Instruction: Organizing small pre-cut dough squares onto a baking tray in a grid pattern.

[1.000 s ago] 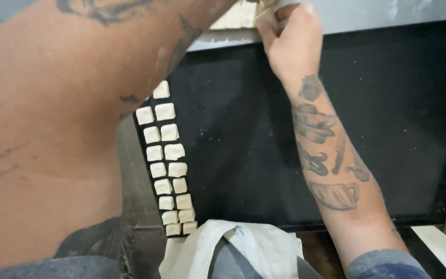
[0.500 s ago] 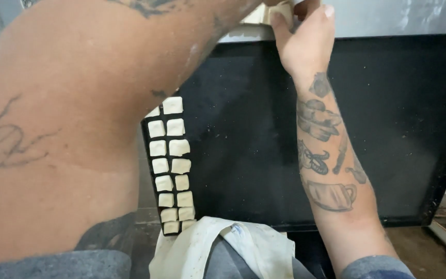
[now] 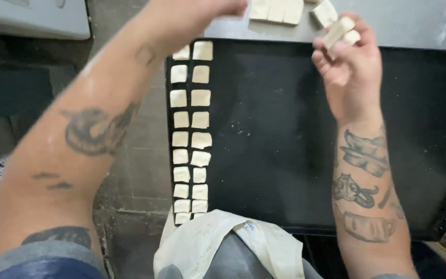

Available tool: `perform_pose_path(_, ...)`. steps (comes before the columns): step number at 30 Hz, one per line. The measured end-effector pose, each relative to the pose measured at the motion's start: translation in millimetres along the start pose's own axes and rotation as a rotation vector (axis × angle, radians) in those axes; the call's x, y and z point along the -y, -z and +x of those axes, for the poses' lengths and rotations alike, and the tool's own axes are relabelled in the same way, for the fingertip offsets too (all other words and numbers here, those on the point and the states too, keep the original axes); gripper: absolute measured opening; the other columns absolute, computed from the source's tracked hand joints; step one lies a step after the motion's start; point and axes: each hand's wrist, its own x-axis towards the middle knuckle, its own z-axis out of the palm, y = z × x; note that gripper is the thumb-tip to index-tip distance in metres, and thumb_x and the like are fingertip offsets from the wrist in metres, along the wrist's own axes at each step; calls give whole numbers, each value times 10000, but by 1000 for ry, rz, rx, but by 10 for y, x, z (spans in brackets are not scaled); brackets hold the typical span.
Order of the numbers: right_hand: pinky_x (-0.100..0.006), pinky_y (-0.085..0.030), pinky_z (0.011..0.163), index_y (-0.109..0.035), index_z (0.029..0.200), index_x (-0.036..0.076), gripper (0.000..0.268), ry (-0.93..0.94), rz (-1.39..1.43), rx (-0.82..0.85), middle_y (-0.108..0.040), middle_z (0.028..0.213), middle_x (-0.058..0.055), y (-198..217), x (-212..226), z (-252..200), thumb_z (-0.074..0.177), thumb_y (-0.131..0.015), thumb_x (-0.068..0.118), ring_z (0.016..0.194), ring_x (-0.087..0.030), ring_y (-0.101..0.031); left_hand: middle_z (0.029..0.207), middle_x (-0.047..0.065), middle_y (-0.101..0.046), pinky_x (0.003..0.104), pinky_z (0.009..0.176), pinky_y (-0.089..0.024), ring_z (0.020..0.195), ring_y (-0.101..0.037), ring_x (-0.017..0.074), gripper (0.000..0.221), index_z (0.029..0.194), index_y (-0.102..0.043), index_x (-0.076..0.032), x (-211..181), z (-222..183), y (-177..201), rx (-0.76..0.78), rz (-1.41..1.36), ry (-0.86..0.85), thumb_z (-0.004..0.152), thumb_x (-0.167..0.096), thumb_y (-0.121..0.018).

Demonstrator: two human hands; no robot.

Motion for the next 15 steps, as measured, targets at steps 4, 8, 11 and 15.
perform_pose_path(4, -211, -584, 773, -745, 1486, 99, 453, 95, -307, 105, -647, 1079, -31, -273, -294, -85, 1070, -726, -80, 843, -82, -606, 1095, -88, -767, 243, 832, -572, 918, -684, 40, 239, 1272, -780, -212, -3, -501, -8, 104, -62, -33, 1039, -253, -813)
perform_pose_path(8, -467, -561, 1138, -737, 1531, 8, 455, 701, -1146, 280, -726, 1371, -184, -447, -539, -13, 1119, -932, 12, 1273, -352, -716, 1083, 94, -776, 484, 811, -580, 921, -707, 339, 412, 1270, -720, -53, 586, -482, -431, -193, 444, -629, 874, -132, -799)
perform_pose_path(11, -502, -625, 1092, -774, 1327, -16, 295, 892, -1281, 311, -818, 1365, -198, -502, -708, 58, 1118, -982, -8, 1241, -387, -784, 994, 74, -715, 499, 665, -538, 843, -660, 357, 171, 1037, -689, -124, 699, -428, -598, -333, 742, -793, 897, -65, -767)
perform_pose_path(15, -483, -637, 967, -816, 1241, 11, 126, 1095, -1339, 304, -816, 1315, -160, -539, -765, 105, 1210, -938, 12, 1119, -367, -774, 1082, 47, -630, 405, 632, -439, 804, -558, 263, 189, 903, -675, -132, 724, -435, -648, -520, 818, -958, 932, 44, -738)
